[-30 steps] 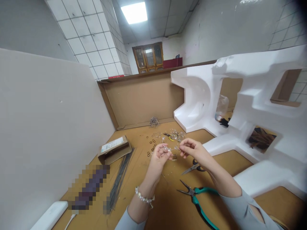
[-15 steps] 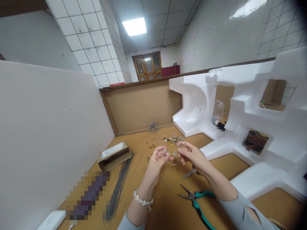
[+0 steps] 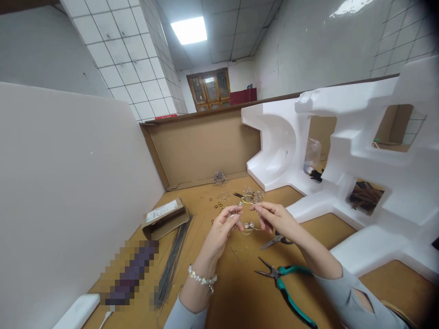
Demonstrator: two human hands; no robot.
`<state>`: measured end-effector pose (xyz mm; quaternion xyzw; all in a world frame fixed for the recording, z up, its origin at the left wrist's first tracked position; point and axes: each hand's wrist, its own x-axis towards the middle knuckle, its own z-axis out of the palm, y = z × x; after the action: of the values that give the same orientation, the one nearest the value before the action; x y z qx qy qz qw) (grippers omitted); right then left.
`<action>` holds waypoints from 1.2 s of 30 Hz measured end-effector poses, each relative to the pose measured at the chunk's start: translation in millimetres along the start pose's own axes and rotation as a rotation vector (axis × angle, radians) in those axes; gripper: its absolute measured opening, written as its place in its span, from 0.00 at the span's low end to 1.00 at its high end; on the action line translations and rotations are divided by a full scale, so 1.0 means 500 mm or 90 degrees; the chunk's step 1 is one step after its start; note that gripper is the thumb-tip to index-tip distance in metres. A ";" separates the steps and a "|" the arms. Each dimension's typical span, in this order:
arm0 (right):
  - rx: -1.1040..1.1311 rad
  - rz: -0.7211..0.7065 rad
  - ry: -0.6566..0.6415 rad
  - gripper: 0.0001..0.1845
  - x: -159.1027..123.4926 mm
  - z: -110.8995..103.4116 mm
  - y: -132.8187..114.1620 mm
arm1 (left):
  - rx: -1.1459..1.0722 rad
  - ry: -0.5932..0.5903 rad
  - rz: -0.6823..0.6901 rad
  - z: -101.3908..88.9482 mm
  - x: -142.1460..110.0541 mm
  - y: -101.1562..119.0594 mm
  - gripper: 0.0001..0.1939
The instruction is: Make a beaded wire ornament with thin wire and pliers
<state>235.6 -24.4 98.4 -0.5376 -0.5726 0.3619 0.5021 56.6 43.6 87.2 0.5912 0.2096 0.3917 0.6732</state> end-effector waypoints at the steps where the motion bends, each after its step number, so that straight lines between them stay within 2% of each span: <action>1: -0.006 0.001 -0.007 0.22 -0.001 -0.002 -0.002 | 0.001 0.000 -0.003 0.000 0.001 -0.001 0.16; 9: 0.032 0.031 -0.035 0.23 -0.002 -0.013 -0.009 | -0.032 0.004 -0.026 -0.007 0.002 0.002 0.17; 16: 0.099 0.057 -0.051 0.23 -0.001 -0.018 -0.009 | 0.050 -0.034 -0.027 -0.015 0.002 -0.002 0.18; 23: 0.188 0.075 -0.117 0.22 0.002 -0.029 0.003 | -0.068 -0.062 -0.065 -0.009 -0.003 0.001 0.18; 30: 0.270 0.091 -0.106 0.19 -0.002 -0.027 0.004 | -0.101 -0.035 -0.042 -0.005 0.002 -0.007 0.17; 36: 0.225 0.059 -0.068 0.20 -0.003 -0.030 -0.004 | -0.032 -0.016 0.001 -0.016 0.004 -0.009 0.17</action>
<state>249.2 -27.8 103.8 -0.4469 -0.5002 0.5077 0.5406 53.3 50.3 81.8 0.5792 0.1908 0.3900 0.6899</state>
